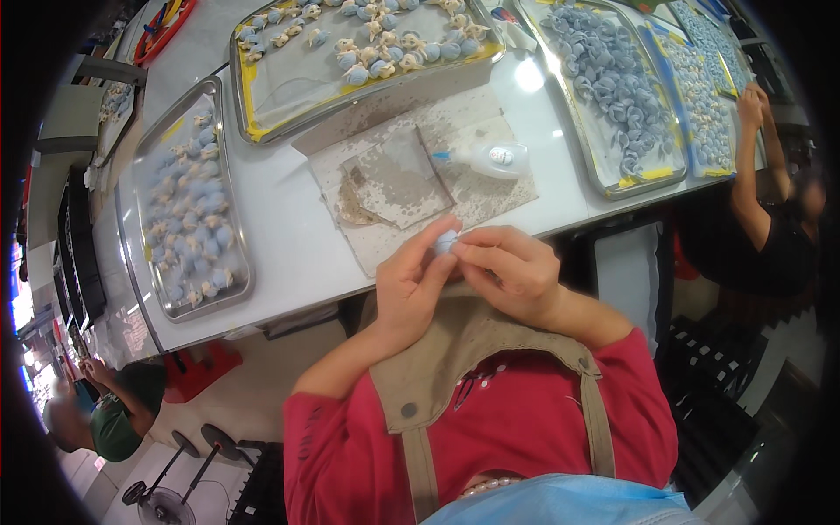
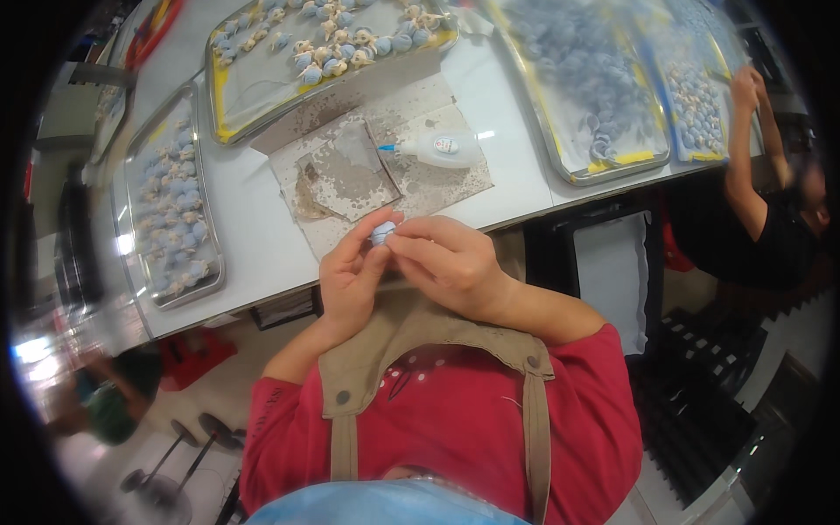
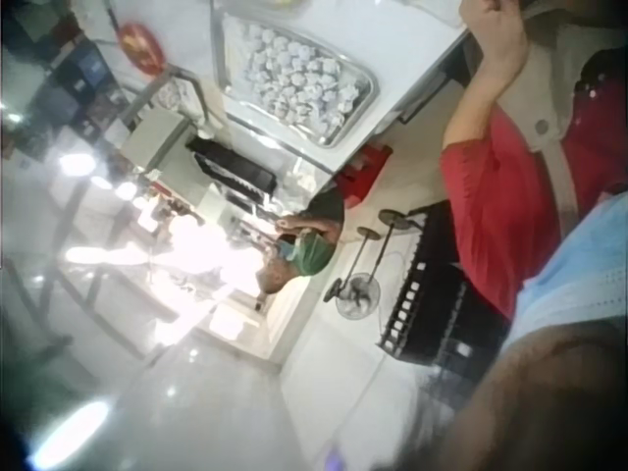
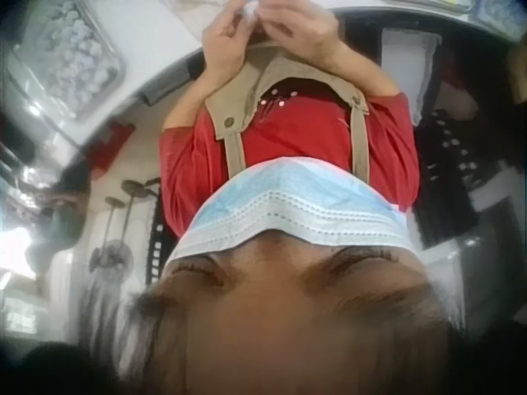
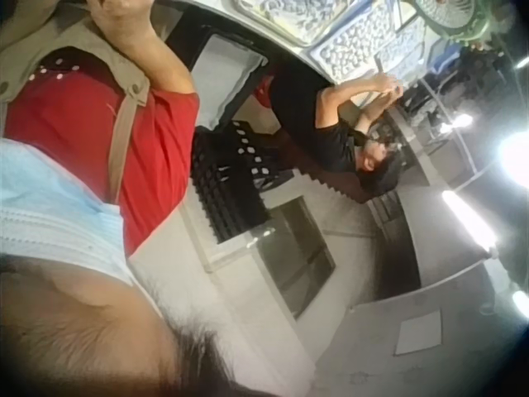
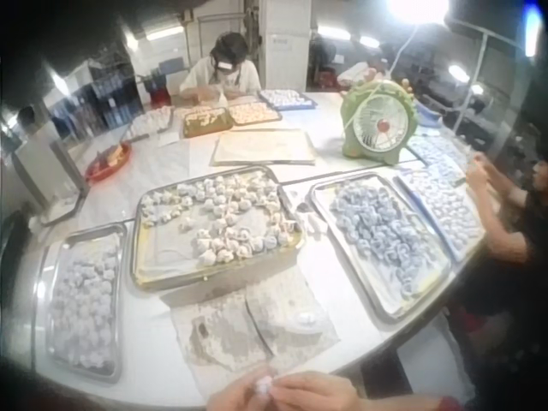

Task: The person repeatedly picks up small blue and white decorative items from a tray, applies a small amount of white liquid from a squeeze bottle, and attaches a small white piece to each item. The finished items are placed onto a metal tray. The process is repeated continuously throughout the clip.

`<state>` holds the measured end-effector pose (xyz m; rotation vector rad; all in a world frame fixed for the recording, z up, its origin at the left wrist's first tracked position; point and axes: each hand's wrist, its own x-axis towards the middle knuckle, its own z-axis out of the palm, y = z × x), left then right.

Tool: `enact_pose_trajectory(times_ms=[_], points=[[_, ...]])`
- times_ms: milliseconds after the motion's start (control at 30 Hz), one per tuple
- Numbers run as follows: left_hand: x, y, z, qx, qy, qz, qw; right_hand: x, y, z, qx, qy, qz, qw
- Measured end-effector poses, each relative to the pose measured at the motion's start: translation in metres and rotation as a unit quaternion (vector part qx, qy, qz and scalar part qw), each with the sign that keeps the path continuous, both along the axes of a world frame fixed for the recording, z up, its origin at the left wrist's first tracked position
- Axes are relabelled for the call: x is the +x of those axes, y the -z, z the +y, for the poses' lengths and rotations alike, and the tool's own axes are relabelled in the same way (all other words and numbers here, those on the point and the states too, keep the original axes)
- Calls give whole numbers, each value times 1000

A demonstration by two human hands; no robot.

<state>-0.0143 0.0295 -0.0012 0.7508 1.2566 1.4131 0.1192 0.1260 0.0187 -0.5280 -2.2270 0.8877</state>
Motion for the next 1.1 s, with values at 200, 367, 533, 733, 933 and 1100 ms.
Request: enact_pose_trajectory(times_ms=[200,367,533,733,933,1100], points=[[-2,-6,0,-4,0,-4,1000,1,-5,9,-10,-46,18,999],[-5,-5,0,60,7,11,998,6,-5,25,-37,-100,28,994],[-5,-16,2,68,29,-18,997,-1,-3,25,-414,-124,92,897],[-9,-12,-1,90,54,28,994,3,-5,28,-496,-197,-2,846],[-13,-16,-3,87,78,39,992,4,-7,22,-493,-179,7,851],[-13,-17,-3,101,77,50,991,4,-8,22,-467,-188,7,864]])
